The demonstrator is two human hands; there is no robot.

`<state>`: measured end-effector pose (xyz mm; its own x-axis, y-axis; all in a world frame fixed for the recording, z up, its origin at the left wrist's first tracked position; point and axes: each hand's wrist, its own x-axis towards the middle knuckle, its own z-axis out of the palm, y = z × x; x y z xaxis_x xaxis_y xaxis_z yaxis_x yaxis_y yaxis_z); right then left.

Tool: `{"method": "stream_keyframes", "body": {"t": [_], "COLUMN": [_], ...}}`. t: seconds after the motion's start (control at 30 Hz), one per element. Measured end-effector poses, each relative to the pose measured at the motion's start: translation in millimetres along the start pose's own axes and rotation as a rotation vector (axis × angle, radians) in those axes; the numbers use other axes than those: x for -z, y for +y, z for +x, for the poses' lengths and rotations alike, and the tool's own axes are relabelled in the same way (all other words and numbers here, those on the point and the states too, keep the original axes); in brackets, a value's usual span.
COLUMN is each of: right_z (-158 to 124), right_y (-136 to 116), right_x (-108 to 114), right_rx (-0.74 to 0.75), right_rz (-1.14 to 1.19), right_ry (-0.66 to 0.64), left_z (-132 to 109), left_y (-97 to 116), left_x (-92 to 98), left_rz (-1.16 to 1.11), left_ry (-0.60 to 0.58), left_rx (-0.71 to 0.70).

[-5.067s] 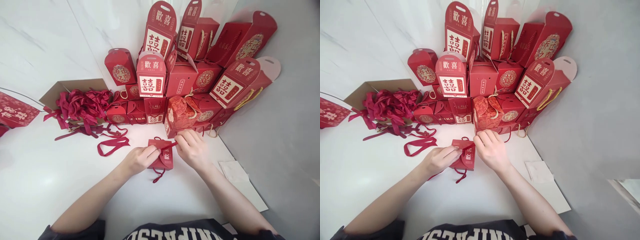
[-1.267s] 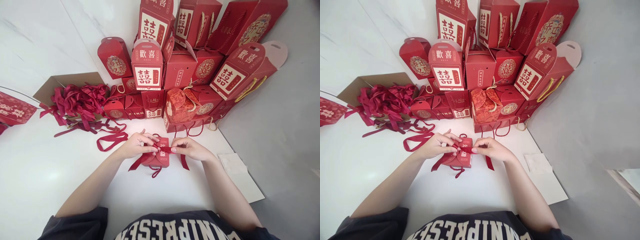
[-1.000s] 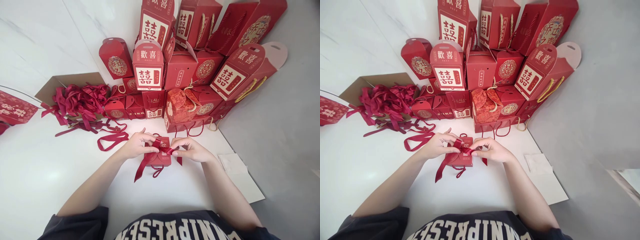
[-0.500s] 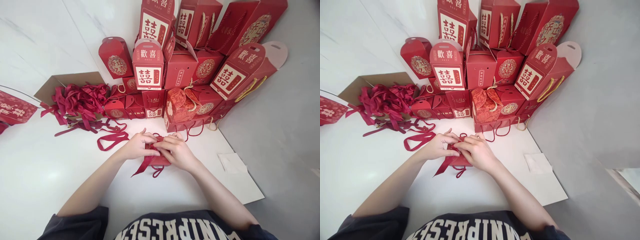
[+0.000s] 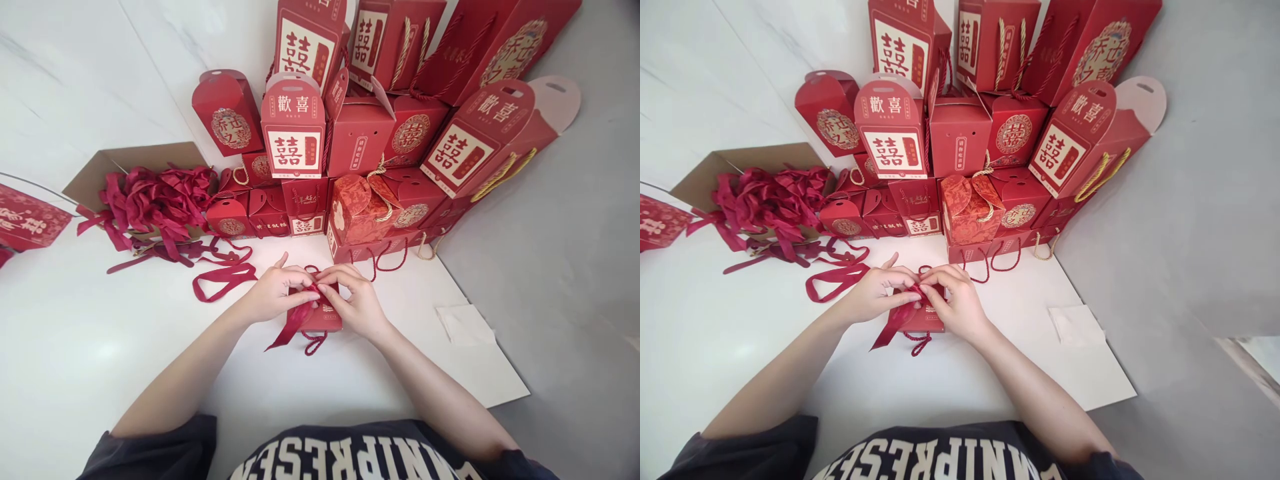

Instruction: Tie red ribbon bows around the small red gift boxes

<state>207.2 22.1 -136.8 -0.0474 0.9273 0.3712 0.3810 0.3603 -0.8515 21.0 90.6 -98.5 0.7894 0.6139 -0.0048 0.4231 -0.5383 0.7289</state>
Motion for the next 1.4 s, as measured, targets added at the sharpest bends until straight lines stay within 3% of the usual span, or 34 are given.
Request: {"method": "stream_keyframes", "body": {"t": [0.13,0.43,0.6,0.8,1.0,1.1,1.27,1.4], "right_z": [1,1,1,6,7,6,5,9], "right_y": [-3,-4,0,9,15,13,12,2], "right_x": [2,21,24,54,57,56,57,47], "right_rx": [-0.005,-0.03,-0.053,-0.121,-0.202,-0.156,-0.085,-0.033], "right_rz": [-0.018,-0.051,0.11,0.421,0.285,0.268,0.223,0.163], "right_ry": [-0.002,-0.205,-0.312,-0.524,-0.468,-0.49,-0.388,-0.394], "left_z": [0,0,1,1,1,1,2,2], "left_y": [0,-7,-10,-12,-16,-15,-13,-13], "left_x": [-0.3,1.0,1.1,0.7,-1.3,-1.9,-1.3,-1.2], "left_rz": [-0.003,-0.04,-0.082,-0.127,-0.152,-0.154,-0.134,-0.104], "left_ry": [-0.003,-0.001,-0.013,0.005,0.016,0.027,0.011,0.005], "left_rx": [0.0,0.032,0.027,0.029,0.012,0.008,0.04,0.03]}}
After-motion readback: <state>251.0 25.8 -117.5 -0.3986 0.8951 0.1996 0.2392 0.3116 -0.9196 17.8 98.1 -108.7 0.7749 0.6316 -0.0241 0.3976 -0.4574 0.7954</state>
